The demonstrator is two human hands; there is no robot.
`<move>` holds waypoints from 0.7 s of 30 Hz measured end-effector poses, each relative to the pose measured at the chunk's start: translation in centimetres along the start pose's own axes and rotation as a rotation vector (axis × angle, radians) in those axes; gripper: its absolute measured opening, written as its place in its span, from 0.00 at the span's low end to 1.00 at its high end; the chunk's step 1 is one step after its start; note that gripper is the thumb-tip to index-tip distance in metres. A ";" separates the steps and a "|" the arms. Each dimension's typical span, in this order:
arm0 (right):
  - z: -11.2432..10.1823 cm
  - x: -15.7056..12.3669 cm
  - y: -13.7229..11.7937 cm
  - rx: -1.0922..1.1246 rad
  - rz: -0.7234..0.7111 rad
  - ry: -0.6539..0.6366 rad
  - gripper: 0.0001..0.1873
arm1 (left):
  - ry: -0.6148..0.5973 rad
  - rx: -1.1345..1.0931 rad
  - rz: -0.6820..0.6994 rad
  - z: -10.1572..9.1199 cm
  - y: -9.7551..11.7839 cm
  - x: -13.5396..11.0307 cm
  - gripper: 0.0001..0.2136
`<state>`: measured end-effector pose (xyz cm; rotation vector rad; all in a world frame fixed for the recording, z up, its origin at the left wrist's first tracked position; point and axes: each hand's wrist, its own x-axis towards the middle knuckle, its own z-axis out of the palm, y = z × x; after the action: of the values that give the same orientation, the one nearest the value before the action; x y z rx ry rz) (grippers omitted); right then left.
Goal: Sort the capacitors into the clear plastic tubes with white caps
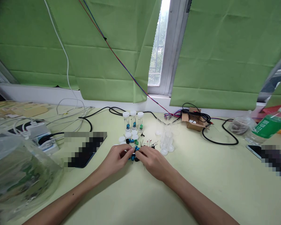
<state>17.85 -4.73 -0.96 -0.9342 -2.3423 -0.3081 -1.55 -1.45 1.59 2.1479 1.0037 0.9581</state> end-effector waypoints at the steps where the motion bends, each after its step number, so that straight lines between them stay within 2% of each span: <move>1: 0.1 0.0 -0.1 0.003 0.008 0.002 0.18 | 0.017 -0.012 -0.004 0.1 0.0 0.0 0.16; 6: 0.2 0.2 -0.8 0.033 0.062 0.005 0.19 | 0.076 0.047 0.005 0.4 -0.1 -0.1 0.15; 12: 0.3 0.6 -1.9 0.152 0.165 0.033 0.15 | 0.122 0.132 0.053 0.8 -0.1 -0.3 0.14; 21: 0.9 0.8 -2.8 0.370 0.337 0.226 0.10 | 0.133 0.169 0.085 1.2 -0.4 -0.6 0.11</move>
<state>15.03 -5.93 -1.21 -1.0243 -1.9078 0.1461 -1.04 -1.97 0.36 2.3065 1.0998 1.1036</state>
